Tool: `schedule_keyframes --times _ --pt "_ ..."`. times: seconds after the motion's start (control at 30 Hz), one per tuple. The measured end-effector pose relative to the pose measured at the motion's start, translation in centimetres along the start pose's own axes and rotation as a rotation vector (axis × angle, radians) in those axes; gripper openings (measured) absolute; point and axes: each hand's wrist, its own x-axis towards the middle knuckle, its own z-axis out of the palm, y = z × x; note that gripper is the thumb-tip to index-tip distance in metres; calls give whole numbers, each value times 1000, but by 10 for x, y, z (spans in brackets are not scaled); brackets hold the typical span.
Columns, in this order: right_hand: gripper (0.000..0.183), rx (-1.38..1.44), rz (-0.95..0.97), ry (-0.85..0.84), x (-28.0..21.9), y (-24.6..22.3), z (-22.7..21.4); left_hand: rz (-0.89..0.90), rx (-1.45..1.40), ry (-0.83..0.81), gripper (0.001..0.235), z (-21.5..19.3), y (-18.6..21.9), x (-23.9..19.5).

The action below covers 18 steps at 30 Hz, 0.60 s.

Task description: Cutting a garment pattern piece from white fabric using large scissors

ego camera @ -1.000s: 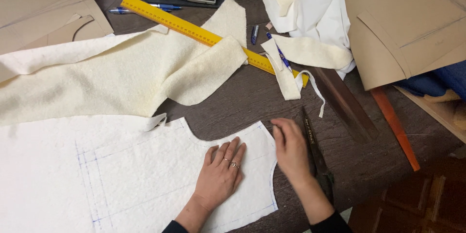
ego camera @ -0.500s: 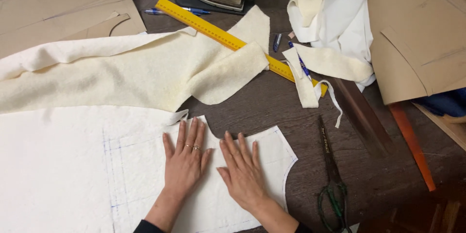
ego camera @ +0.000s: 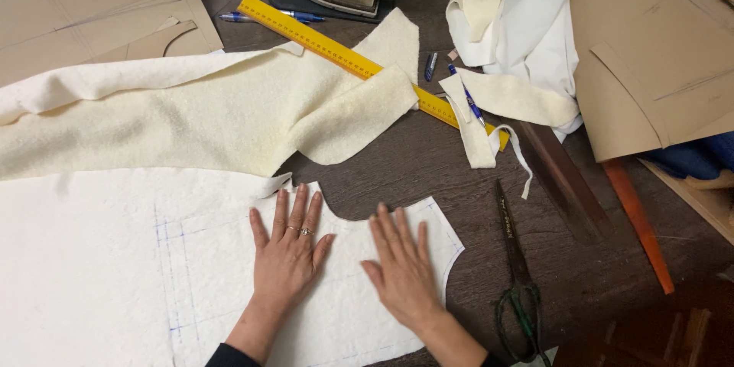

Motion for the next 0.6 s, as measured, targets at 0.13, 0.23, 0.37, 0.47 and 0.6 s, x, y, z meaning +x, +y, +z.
schedule_keyframes --times 0.13,0.23,0.37,0.47,0.6 --pt "74 -64 66 -67 -13 29 17 3 20 15 69 -1 1 1" --pt "72 263 164 -215 -14 41 24 -6 24 15 68 1 0 0" --pt "71 49 121 -115 -3 20 10 -3 37 -4 67 4 0 -1" --pt "72 -146 9 20 13 -9 -3 1 28 -10 66 5 -3 -2" --pt "75 -8 -102 31 31 -42 -1 13 -182 5 62 -5 -12 -8"
